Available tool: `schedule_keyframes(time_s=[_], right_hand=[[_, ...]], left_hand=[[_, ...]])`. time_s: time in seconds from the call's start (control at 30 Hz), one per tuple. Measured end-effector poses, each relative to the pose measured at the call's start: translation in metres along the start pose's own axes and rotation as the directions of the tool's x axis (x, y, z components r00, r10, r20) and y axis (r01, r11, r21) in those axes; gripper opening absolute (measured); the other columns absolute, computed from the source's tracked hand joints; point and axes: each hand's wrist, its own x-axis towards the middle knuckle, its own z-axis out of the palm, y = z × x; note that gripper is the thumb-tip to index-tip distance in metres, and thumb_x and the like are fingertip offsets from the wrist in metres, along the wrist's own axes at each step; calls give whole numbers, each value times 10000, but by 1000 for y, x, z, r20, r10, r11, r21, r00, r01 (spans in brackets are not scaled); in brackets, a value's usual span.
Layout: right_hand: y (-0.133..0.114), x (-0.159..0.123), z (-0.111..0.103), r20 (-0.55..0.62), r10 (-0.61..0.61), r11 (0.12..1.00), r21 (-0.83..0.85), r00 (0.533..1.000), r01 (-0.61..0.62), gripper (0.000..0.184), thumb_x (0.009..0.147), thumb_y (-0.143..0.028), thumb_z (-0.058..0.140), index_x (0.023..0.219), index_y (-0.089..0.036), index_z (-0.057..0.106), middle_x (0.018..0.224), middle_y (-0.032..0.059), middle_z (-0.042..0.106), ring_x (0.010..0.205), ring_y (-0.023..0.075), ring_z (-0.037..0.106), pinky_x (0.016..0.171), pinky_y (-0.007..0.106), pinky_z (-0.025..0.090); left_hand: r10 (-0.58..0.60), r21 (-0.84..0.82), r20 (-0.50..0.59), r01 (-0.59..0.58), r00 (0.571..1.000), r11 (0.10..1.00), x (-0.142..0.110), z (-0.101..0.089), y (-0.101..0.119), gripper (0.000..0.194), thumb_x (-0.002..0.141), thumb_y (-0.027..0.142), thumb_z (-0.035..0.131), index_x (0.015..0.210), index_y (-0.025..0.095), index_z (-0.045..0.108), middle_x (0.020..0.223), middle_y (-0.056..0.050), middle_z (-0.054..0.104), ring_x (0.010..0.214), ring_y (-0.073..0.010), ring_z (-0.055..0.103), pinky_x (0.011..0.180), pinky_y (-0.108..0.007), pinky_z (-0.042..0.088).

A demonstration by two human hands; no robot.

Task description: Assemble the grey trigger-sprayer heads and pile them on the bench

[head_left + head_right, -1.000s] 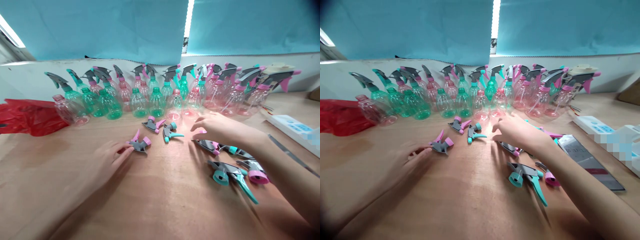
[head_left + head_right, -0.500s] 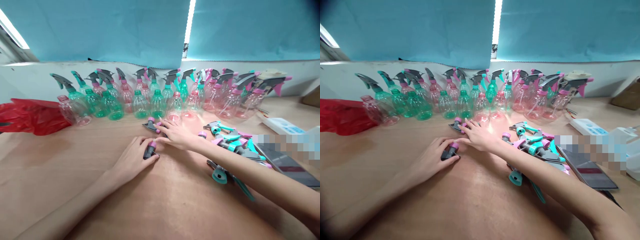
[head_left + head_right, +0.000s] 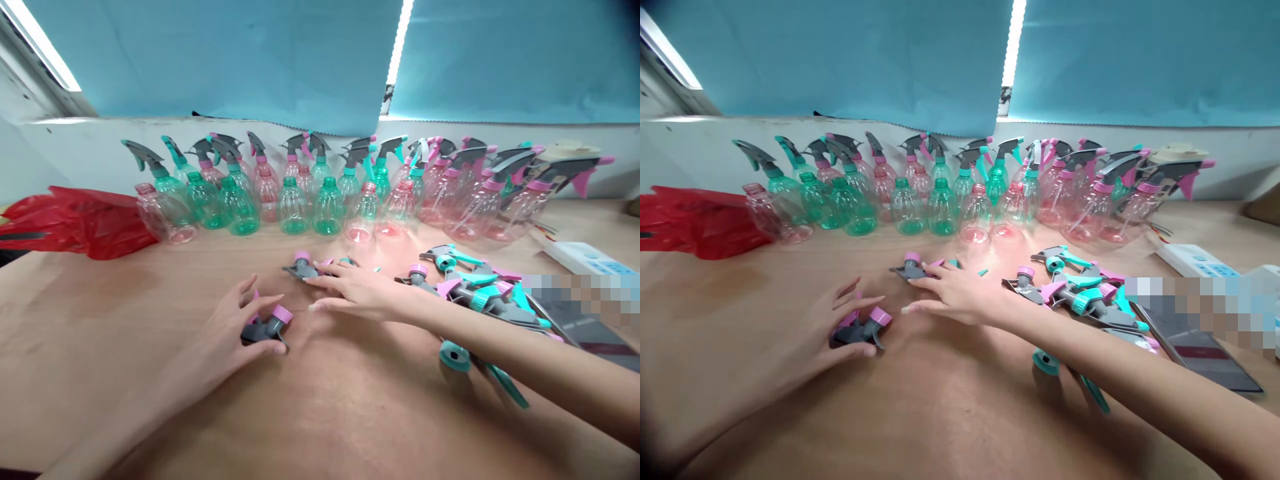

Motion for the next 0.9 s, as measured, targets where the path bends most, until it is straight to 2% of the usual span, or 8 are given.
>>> schedule_keyframes(time_s=[0.13,0.23,0.33,0.47,0.57,0.63,0.77,0.9], right_hand=[[-15,-20,-18,22,-22,998,59,1000,20,621,883,-618,310,1368,-248,427,1390,81,478,1263,272,408,1021,443,317],[-16,-30,-35,-16,11,996,86,1000,-10,580,903,-590,297,1365,-263,423,1360,64,512,1256,255,424,1019,420,323],[-8,-42,-43,-82,129,991,37,988,-126,552,906,-586,289,1319,-263,462,1325,55,536,1214,247,467,977,401,374],[9,-67,-34,-109,247,961,-104,963,-258,592,873,-603,361,1288,-197,479,1300,129,525,1162,298,491,916,449,412],[19,-89,-21,-81,257,952,-151,963,-267,534,869,-569,410,1190,-167,554,1222,155,561,1120,332,507,914,499,396],[22,-102,-17,-61,258,950,-165,964,-265,532,863,-580,410,1164,-172,571,1214,152,565,1126,334,506,929,508,391],[16,-120,-15,-46,270,947,-170,962,-273,585,860,-599,389,1210,-156,543,1287,160,526,1213,332,453,941,498,416],[4,-131,-10,-47,256,941,-218,966,-260,628,842,-595,438,1264,-134,502,1344,148,502,1288,307,385,1050,523,316]], left_hand=[[-106,56,-43,108,993,993,0,-1,9,500,732,586,612,1137,295,599,1238,-101,544,1124,-366,518,914,-565,435],[-117,-30,10,117,993,993,5,-7,22,405,737,518,643,1089,321,613,1156,-56,572,1069,-318,555,891,-495,469],[-94,-120,26,96,995,988,11,-11,35,390,731,419,677,1106,338,606,1110,-35,557,1033,-281,567,868,-439,482],[-54,-160,0,53,999,986,17,-6,51,320,751,373,670,1063,319,620,1021,-19,551,935,-235,579,797,-359,491],[-13,-230,-7,11,1000,973,23,1,66,248,776,337,654,1021,309,629,945,4,571,842,-193,592,750,-300,489],[34,-281,-9,-35,999,959,27,5,77,249,779,302,657,1026,312,626,977,11,586,874,-191,591,765,-289,484],[126,-361,31,-106,992,927,35,13,96,269,784,244,663,1041,311,619,987,18,584,902,-178,581,757,-269,480],[185,-409,86,-135,979,903,40,24,106,292,795,232,667,1072,297,602,976,10,565,905,-169,566,792,-275,466]])
